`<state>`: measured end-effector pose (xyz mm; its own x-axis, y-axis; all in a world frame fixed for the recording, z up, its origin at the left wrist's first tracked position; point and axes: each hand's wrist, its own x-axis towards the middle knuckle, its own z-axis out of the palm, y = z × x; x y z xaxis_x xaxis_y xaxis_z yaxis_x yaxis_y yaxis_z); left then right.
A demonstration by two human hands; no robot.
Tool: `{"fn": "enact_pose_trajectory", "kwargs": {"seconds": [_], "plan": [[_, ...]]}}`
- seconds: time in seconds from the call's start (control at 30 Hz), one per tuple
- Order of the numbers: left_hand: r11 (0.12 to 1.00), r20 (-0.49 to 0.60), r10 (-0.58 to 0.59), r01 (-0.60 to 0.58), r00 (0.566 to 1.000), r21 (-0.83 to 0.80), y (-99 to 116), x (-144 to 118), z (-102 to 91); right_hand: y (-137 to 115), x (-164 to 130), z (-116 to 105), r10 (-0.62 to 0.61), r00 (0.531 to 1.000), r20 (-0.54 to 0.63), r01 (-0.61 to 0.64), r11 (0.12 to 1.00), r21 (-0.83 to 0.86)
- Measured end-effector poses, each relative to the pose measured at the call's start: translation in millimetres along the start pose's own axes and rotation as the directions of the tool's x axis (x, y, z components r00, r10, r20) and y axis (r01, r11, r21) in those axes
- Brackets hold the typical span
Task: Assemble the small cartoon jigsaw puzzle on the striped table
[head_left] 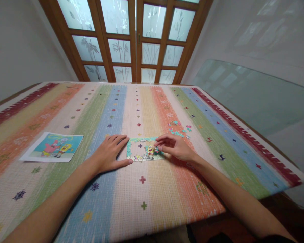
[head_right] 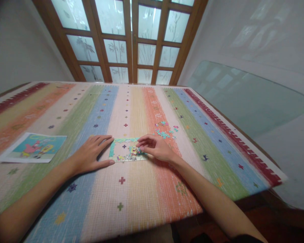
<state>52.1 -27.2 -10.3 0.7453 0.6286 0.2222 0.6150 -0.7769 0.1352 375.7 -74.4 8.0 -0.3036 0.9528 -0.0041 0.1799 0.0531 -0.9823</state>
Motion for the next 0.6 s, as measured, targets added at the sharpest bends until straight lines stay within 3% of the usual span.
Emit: {"fn": "enact_pose_trajectory", "kwargs": {"seconds": [0.4,0.6], "plan": [[1.0,-0.005,-0.007,0.007,1.0,0.0,-1.2,-0.5,2.4,3.8,0.9,2.2,-0.034,0.999,-0.013,0.034,0.999,-0.032],[1.0,-0.018,-0.009,0.009,1.0,-0.014,-2.0,-1.1,3.3,1.3,1.5,2.4,-0.097,0.995,-0.039,0.088,0.979,-0.182]]}}
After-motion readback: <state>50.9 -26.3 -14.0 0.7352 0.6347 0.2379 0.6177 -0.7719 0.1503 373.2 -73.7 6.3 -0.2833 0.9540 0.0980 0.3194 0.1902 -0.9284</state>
